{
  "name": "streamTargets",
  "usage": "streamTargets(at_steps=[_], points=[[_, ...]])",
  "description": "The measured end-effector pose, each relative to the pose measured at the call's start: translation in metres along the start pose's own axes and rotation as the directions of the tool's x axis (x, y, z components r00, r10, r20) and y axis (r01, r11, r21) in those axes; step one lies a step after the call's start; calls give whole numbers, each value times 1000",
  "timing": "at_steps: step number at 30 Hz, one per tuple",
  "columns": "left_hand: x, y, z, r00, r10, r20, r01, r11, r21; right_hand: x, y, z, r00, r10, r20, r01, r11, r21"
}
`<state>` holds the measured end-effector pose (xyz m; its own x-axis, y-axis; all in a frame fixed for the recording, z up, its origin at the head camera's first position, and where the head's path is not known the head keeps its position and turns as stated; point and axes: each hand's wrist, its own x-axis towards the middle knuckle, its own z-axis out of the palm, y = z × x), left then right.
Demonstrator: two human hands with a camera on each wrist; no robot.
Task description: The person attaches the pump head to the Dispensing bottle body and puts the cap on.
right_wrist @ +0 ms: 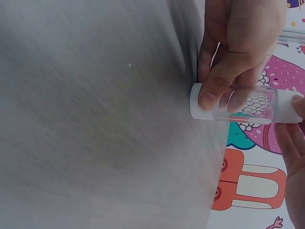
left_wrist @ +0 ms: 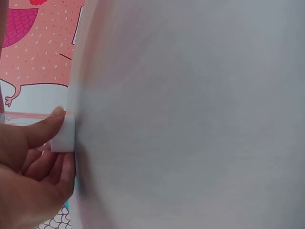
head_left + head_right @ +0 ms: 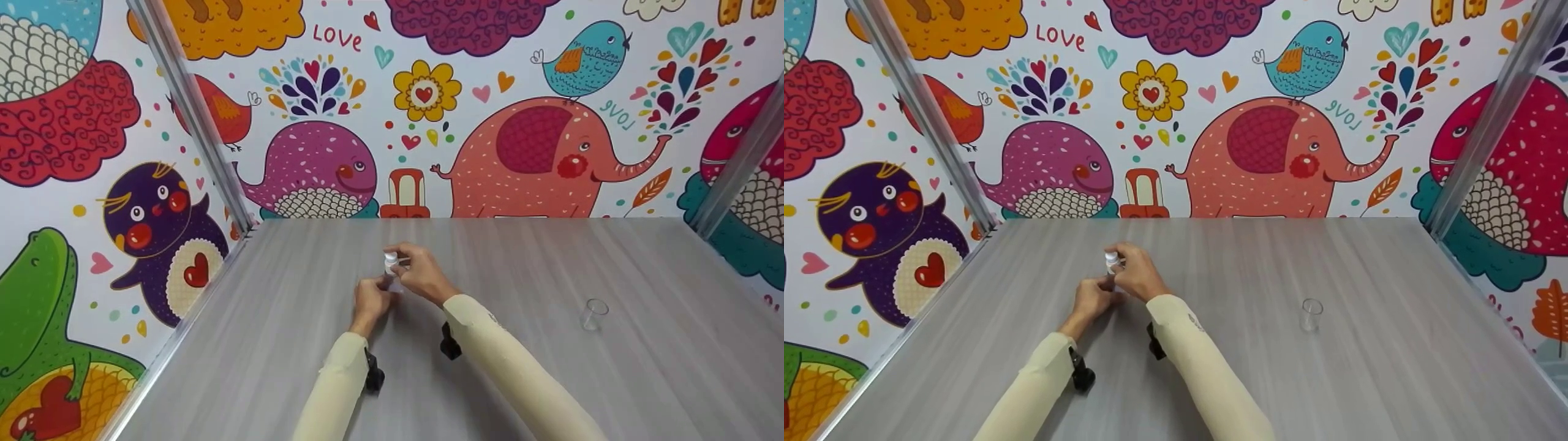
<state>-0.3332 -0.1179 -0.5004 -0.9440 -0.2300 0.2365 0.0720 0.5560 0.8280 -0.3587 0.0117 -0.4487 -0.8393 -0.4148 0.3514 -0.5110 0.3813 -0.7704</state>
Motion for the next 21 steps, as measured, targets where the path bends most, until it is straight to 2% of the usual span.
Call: streamTargets(at_steps=[5, 10, 17, 21], points=[[0, 0, 0, 1000, 6, -7, -6, 1000, -3, 0, 0, 0, 1000, 9, -14, -10, 1000, -11], [0, -1, 0, 999, 41, -35, -41, 999, -5, 0, -2, 1, 1000, 20, -17, -21, 999, -31], [-1, 0, 0, 1000, -12, -6, 12, 1000, 9, 2, -3, 0, 999, -18, -30, 17, 1000, -24], [-1, 0, 0, 1000, 5, -17, -5, 1000, 2, 2, -2, 0, 998, -49, -26, 48, 999, -19]])
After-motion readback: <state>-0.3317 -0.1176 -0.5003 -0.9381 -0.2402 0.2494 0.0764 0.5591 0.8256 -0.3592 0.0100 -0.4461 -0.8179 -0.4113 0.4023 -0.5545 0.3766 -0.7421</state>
